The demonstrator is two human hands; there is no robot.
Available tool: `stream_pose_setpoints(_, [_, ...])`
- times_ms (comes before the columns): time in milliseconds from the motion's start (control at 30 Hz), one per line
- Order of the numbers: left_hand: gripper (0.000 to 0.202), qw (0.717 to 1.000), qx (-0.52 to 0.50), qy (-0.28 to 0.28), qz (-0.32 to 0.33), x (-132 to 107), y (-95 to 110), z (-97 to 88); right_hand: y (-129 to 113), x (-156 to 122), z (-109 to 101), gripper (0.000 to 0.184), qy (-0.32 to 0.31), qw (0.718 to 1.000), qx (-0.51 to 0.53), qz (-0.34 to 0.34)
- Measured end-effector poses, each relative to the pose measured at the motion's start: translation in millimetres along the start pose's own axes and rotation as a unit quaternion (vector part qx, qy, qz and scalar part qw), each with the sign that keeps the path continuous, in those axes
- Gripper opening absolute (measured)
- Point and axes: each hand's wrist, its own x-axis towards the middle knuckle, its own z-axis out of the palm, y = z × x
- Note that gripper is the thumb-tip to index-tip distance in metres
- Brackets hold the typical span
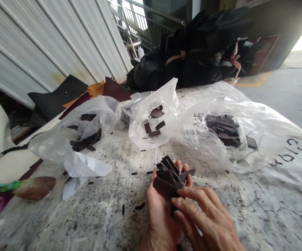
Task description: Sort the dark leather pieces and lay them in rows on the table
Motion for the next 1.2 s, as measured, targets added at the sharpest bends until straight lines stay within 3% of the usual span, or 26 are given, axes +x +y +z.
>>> stream_pose_setpoints(133, [0.038, 1.0, 0.0, -0.004, -0.004, 0, 1, 5.9, -2, 0, -4, 0.008, -0.03, 0.999, 0.036, -0.027])
stream_pose_setpoints(300, [0.046, 0.999, 0.041, -0.012, -0.017, -2, -2, 2.9, 2, 2, 0, 0.019, 0.013, 0.997, -0.061, 0.048])
stream_pose_setpoints(467, [0.048, 0.997, 0.031, -0.055, -0.043, -3, -5, -6.0, 6, 2, 6, 0.017, 0.0, 0.997, -0.065, 0.029])
stream_pose_setpoints(600, [0.045, 0.997, 0.001, -0.017, -0.076, -2, -3, -2.1, 5, 3, 5, 0.017, -0.012, 0.999, -0.037, -0.029])
stream_pose_setpoints(700, [0.035, 0.998, -0.012, 0.007, -0.063, -4, 0, 6.2, 1, 2, 6, 0.015, 0.005, 0.998, -0.037, -0.04])
stream_pose_setpoints(833, [0.032, 0.998, 0.021, -0.016, -0.055, -10, 1, 11.5, -1, -4, 5, 0.011, 0.012, 1.0, -0.017, -0.023])
stream_pose_setpoints(1000, [0.048, 0.998, 0.034, -0.037, -0.034, -9, -5, 2.2, 10, -6, 0, 0.018, -0.012, 0.996, -0.085, 0.013])
stream_pose_setpoints(1200, [0.046, 0.997, 0.008, -0.026, -0.069, -6, -5, -1.3, 14, -3, 3, 0.024, -0.034, 0.995, -0.097, -0.001])
